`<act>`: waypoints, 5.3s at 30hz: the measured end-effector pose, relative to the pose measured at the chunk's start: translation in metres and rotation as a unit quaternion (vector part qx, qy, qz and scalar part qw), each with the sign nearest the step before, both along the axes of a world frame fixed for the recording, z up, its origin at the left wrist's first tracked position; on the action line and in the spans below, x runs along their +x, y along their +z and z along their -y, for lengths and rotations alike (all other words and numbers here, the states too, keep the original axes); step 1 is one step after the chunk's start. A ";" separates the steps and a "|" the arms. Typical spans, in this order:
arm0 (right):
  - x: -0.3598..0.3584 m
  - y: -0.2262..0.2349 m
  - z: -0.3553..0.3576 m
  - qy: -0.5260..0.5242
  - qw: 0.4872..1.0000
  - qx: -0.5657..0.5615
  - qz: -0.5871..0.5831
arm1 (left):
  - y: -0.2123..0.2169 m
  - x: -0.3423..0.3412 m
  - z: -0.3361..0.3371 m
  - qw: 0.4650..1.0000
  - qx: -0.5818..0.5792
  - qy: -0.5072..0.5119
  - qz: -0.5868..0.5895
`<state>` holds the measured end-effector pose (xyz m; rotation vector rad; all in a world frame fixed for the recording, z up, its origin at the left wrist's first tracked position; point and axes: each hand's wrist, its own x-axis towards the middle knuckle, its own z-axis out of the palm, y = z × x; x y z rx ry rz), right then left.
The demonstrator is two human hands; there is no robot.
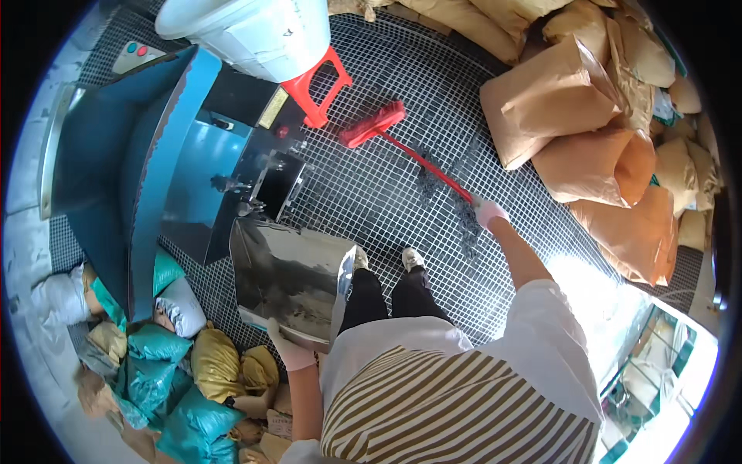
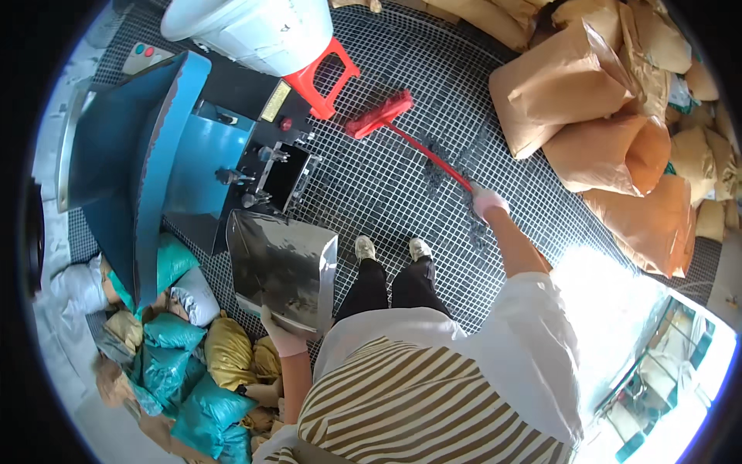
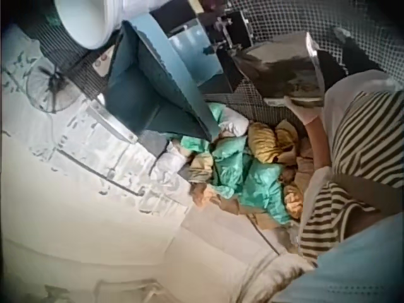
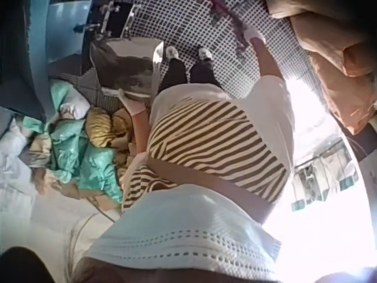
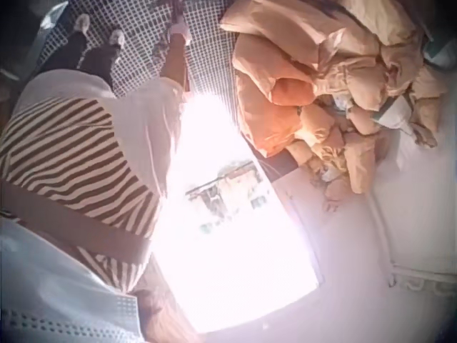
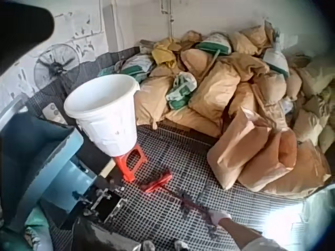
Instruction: Sweeping debris from a grated industrial floor into a dustpan using a broom.
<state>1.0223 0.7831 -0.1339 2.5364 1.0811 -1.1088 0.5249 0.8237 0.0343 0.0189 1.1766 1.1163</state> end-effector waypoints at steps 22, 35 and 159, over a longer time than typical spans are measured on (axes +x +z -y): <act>-0.005 0.103 0.178 -0.239 0.970 -0.034 0.020 | -0.034 0.037 -0.059 0.979 -0.026 -0.194 0.053; 0.076 -0.049 0.101 -0.199 0.979 0.032 0.019 | -0.038 0.078 -0.025 0.978 -0.012 -0.207 -0.019; 0.398 0.302 -0.474 0.649 0.697 -0.303 -0.044 | 0.013 0.572 0.092 0.739 0.061 0.661 -0.111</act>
